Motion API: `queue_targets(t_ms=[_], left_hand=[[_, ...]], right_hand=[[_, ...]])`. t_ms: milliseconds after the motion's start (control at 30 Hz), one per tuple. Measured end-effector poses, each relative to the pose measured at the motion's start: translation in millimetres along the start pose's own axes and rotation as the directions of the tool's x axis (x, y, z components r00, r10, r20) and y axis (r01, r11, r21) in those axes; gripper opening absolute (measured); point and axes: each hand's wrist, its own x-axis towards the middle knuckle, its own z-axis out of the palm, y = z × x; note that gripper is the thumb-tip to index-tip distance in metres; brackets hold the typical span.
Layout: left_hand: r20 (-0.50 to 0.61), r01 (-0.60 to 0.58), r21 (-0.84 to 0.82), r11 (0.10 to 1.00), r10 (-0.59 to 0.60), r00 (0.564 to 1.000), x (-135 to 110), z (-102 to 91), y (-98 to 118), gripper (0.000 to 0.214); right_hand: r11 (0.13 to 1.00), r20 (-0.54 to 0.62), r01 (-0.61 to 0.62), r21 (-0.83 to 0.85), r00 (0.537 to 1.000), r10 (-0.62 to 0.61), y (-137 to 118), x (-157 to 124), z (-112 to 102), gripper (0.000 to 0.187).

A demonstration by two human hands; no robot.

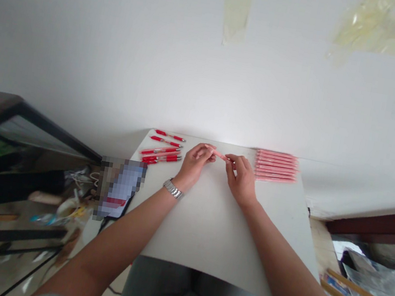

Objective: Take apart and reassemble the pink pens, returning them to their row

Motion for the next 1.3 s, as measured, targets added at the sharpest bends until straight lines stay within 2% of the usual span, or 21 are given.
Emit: queue_targets(t_ms=[367, 633, 867, 1300], left_hand=[[0.005, -0.011, -0.045, 0.999, 0.011, 1.000, 0.6, 0.6, -0.4, 0.034], [-0.036, 0.003, -0.083, 0.997, -0.006, 0.999, 2.5, 0.0, -2.4, 0.038], [-0.114, -0.041, -0.082, 0.996, 0.031, 0.993, 2.6, -1.0, -0.7, 0.035], [-0.167, -0.075, -0.059, 0.995, 0.064, 0.984, 0.8, -1.2, 2.4, 0.036]], right_hand=[[0.999, -0.016, 0.041, 0.003, 0.999, -0.041, -1.4, 1.0, 1.3, 0.015], [1.000, -0.031, 0.022, 0.013, 0.999, -0.021, 1.7, -0.7, 1.9, 0.014], [0.999, -0.045, 0.030, 0.015, 0.999, -0.029, 2.1, -1.0, 2.1, 0.013], [1.000, -0.043, 0.017, 0.003, 0.999, -0.017, 2.6, -0.9, 2.3, 0.012]])
